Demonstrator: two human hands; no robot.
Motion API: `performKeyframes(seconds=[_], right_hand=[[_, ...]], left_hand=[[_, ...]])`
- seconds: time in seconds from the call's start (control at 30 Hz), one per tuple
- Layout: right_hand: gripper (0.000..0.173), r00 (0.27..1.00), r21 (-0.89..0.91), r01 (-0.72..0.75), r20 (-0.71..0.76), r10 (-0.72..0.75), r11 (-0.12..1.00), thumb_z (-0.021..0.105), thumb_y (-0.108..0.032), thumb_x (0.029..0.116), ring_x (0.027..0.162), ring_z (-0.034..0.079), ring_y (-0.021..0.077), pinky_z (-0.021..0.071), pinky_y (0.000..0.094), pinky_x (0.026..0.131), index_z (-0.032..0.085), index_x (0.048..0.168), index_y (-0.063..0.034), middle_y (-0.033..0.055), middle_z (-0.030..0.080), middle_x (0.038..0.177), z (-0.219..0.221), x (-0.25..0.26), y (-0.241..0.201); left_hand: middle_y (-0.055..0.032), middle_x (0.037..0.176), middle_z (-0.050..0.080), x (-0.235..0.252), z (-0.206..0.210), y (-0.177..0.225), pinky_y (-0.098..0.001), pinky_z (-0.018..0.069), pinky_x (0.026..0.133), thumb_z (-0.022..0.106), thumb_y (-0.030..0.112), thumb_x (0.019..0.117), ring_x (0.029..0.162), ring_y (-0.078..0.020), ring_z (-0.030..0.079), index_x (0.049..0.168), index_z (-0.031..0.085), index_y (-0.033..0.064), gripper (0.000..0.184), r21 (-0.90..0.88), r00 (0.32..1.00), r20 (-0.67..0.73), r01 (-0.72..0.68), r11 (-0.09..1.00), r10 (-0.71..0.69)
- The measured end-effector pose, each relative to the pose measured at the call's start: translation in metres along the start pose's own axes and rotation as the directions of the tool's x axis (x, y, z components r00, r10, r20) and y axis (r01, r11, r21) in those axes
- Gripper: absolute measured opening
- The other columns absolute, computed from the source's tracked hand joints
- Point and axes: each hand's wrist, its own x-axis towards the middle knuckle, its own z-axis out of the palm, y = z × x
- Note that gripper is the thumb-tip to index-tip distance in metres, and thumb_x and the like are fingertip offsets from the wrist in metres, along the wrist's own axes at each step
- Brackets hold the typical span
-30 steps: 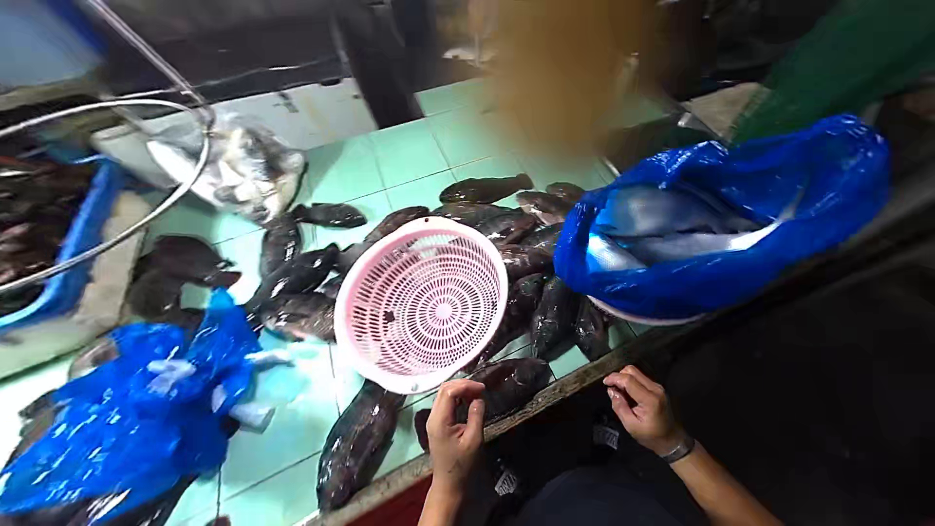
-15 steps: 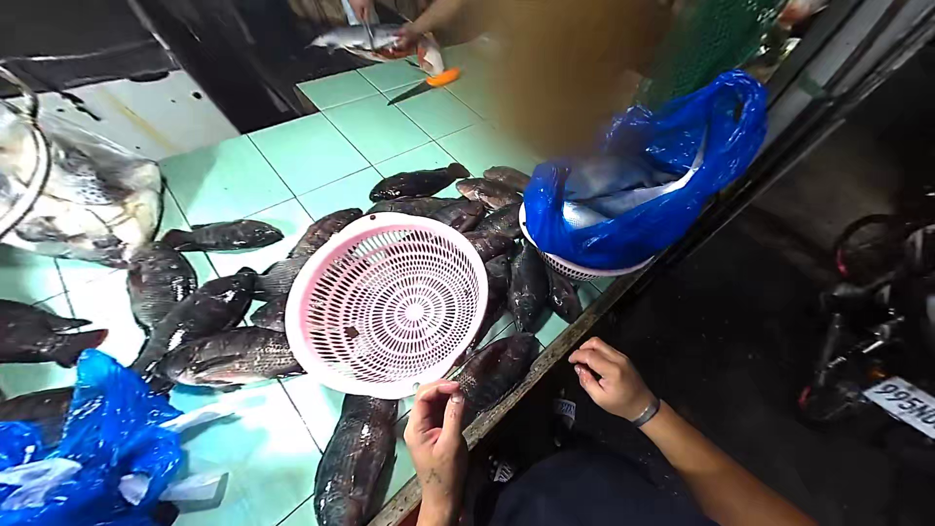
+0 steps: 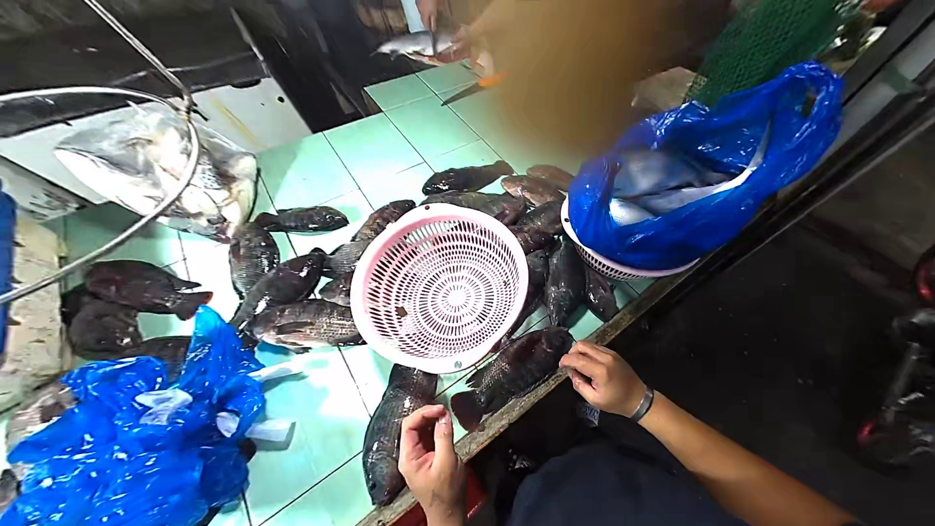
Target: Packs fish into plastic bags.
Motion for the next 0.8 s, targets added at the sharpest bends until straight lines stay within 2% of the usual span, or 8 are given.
performKeyframes(seconds=[0.1, 0.23, 0.4, 0.53, 0.6, 0.67, 0.73, 0.8], right_hand=[[0.020, 1.000, 0.001, -0.005, 0.002, 0.005, 1.000, 0.058, -0.016, 0.0970, 0.094, 0.068, 0.0173, 0.0590, 0.0332, 0.086, 0.074, 0.108, -0.0112, 0.0069, 0.070, 0.099, -0.003, -0.003, 0.004], [0.020, 0.998, -0.018, -0.059, -0.021, 0.058, 0.998, 0.058, -0.015, 0.0961, 0.093, 0.068, 0.0161, 0.0592, 0.0321, 0.085, 0.075, 0.107, -0.0118, 0.0057, 0.069, 0.098, -0.013, -0.022, 0.013], [0.020, 0.978, -0.048, -0.186, -0.107, 0.180, 0.981, 0.058, -0.016, 0.0949, 0.095, 0.068, 0.0144, 0.0591, 0.0306, 0.087, 0.075, 0.105, -0.0123, 0.0048, 0.070, 0.100, -0.039, -0.052, 0.040], [0.018, 0.950, -0.004, -0.186, -0.258, 0.178, 0.983, 0.059, -0.016, 0.0935, 0.094, 0.068, 0.0131, 0.0593, 0.0280, 0.085, 0.076, 0.099, -0.0105, 0.0052, 0.070, 0.097, -0.057, -0.067, 0.085], [0.018, 0.940, 0.009, -0.144, -0.312, 0.139, 0.990, 0.059, -0.015, 0.0929, 0.093, 0.069, 0.0136, 0.0595, 0.0279, 0.085, 0.075, 0.096, -0.0086, 0.0067, 0.071, 0.097, -0.072, -0.064, 0.107], [0.019, 0.931, 0.023, -0.117, -0.345, 0.117, 0.993, 0.059, -0.016, 0.0930, 0.094, 0.069, 0.0156, 0.0592, 0.0286, 0.086, 0.076, 0.095, -0.0056, 0.0094, 0.071, 0.097, -0.091, -0.061, 0.125], [0.021, 0.921, 0.040, -0.094, -0.375, 0.102, 0.995, 0.059, -0.016, 0.0927, 0.094, 0.069, 0.0186, 0.0583, 0.0293, 0.086, 0.074, 0.094, -0.0013, 0.0136, 0.072, 0.095, -0.106, -0.059, 0.144], [0.023, 0.926, 0.061, -0.067, -0.368, 0.085, 0.996, 0.059, -0.015, 0.0927, 0.094, 0.068, 0.0221, 0.0565, 0.0296, 0.087, 0.073, 0.093, 0.0029, 0.0179, 0.070, 0.093, -0.111, -0.060, 0.165]], left_hand=[[0.0007, 0.103, 0.065, 0.000, 0.005, -0.004, -0.0228, 0.0551, 0.084, 0.058, 0.008, 0.0923, 0.094, -0.0070, 0.063, 0.106, 0.064, 0.0038, 0.015, 0.169, 0.994, 0.014, -0.111, 0.979, 0.111], [0.0019, 0.108, 0.065, 0.012, 0.022, -0.007, -0.0295, 0.0496, 0.099, 0.062, 0.021, 0.0918, 0.111, -0.0126, 0.059, 0.102, 0.070, 0.0155, 0.014, 0.322, 0.960, 0.136, -0.275, 0.906, 0.244], [0.0027, 0.105, 0.064, 0.027, 0.063, -0.002, -0.0325, 0.0431, 0.103, 0.061, 0.023, 0.0926, 0.111, -0.0128, 0.056, 0.101, 0.070, 0.0189, 0.013, 0.353, 0.923, 0.226, -0.377, 0.856, 0.312], [0.0015, 0.109, 0.065, 0.029, 0.094, 0.007, -0.0364, 0.0406, 0.106, 0.065, 0.025, 0.0914, 0.115, -0.0149, 0.056, 0.106, 0.071, 0.0194, 0.016, 0.452, 0.919, 0.212, -0.393, 0.801, 0.331], [-0.0061, 0.119, 0.067, 0.026, 0.103, 0.008, -0.0472, 0.0404, 0.109, 0.070, 0.034, 0.0902, 0.120, -0.0245, 0.056, 0.118, 0.070, 0.0166, 0.033, 0.633, 0.927, 0.230, -0.374, 0.678, 0.296], [-0.0101, 0.129, 0.066, 0.023, 0.109, 0.007, -0.0614, 0.0409, 0.105, 0.072, 0.042, 0.0863, 0.124, -0.0345, 0.058, 0.132, 0.066, 0.0192, 0.052, 0.824, 0.951, 0.264, -0.309, 0.475, 0.160], [-0.0089, 0.125, 0.070, 0.026, 0.117, 0.003, -0.0662, 0.0422, 0.102, 0.074, 0.038, 0.0859, 0.120, -0.0371, 0.061, 0.130, 0.069, 0.0232, 0.047, 0.921, 0.969, 0.243, -0.245, 0.303, 0.045], [-0.0085, 0.114, 0.073, 0.034, 0.120, -0.003, -0.0640, 0.0447, 0.099, 0.072, 0.029, 0.0908, 0.112, -0.0356, 0.066, 0.116, 0.075, 0.0232, 0.026, 0.955, 0.978, 0.208, -0.206, 0.211, 0.015]])
